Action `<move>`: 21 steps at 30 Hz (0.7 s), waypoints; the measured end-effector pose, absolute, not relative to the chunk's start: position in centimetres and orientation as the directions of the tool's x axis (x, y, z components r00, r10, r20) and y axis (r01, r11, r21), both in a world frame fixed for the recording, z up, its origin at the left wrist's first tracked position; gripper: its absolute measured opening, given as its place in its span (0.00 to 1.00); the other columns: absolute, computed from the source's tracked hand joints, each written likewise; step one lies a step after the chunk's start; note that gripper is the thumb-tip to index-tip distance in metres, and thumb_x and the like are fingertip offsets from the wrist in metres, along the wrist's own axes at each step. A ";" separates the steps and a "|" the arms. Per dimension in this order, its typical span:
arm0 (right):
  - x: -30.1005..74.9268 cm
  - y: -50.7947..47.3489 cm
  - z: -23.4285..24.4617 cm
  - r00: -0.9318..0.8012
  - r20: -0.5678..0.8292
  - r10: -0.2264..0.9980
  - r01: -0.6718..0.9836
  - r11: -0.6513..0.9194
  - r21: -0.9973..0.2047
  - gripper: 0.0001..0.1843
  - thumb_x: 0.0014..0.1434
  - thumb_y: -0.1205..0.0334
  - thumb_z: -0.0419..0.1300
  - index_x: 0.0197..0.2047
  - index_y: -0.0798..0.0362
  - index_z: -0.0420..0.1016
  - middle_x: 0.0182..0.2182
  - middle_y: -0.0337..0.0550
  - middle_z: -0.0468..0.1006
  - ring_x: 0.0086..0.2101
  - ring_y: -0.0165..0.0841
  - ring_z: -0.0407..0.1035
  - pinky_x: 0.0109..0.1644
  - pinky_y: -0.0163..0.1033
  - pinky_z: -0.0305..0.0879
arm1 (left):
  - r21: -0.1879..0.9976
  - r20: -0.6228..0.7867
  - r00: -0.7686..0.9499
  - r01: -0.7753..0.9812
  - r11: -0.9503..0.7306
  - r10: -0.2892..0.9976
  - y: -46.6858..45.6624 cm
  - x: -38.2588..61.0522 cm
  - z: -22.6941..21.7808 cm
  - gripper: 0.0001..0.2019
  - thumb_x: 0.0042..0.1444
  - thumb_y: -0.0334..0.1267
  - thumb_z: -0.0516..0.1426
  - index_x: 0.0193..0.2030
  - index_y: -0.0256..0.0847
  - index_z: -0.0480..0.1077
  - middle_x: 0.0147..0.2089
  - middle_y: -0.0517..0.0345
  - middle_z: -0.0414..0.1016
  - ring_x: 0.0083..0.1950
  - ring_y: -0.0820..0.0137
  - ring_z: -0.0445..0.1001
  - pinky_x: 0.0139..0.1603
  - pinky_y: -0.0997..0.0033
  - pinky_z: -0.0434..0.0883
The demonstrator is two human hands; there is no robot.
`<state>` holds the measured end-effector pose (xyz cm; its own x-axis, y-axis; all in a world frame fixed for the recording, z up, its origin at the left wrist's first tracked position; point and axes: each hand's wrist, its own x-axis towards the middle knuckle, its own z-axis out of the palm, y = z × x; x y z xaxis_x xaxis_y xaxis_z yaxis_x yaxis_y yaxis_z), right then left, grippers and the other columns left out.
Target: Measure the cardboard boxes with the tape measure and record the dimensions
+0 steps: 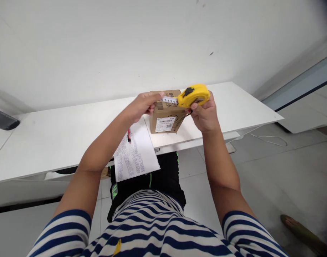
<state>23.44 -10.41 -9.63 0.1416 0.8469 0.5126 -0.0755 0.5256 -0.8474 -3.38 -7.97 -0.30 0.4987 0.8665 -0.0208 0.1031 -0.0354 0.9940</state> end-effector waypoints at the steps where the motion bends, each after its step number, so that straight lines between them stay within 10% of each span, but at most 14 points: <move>1: 24.7 -10.1 -9.6 0.177 0.507 0.843 -0.060 0.524 -0.850 0.36 0.46 0.37 0.79 0.55 0.32 0.72 0.50 0.40 0.79 0.42 0.38 0.77 0.35 0.43 0.77 | 0.990 -0.017 0.444 0.131 -0.046 0.896 -7.1 -4.1 -0.2 0.23 0.62 0.54 0.66 0.28 0.41 0.65 0.26 0.63 0.61 0.26 0.78 0.59 0.32 0.70 0.62; 8: 30.5 -7.5 -10.1 0.247 0.408 0.879 0.031 0.414 -0.910 0.33 0.44 0.40 0.78 0.53 0.35 0.78 0.44 0.39 0.79 0.33 0.32 0.69 0.29 0.39 0.66 | 0.900 -0.121 0.250 0.437 0.000 0.961 -2.7 -6.4 -2.8 0.23 0.63 0.53 0.64 0.24 0.42 0.65 0.28 0.56 0.69 0.29 0.72 0.65 0.37 0.63 0.64; 21: 29.4 -7.1 -10.7 0.145 0.453 0.880 0.176 0.427 -0.887 0.44 0.49 0.33 0.74 0.66 0.34 0.70 0.42 0.39 0.78 0.30 0.30 0.67 0.29 0.39 0.71 | 0.893 -0.120 0.320 0.449 -0.039 0.940 -2.9 -2.8 -5.6 0.29 0.58 0.67 0.62 0.25 0.43 0.63 0.29 0.52 0.68 0.28 0.69 0.65 0.34 0.61 0.62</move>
<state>29.41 -7.08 -10.65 0.1449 0.8799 0.4526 0.1763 0.4271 -0.8868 -2.75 -2.89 -5.64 0.3198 0.9398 -0.1201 0.4489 -0.0387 0.8927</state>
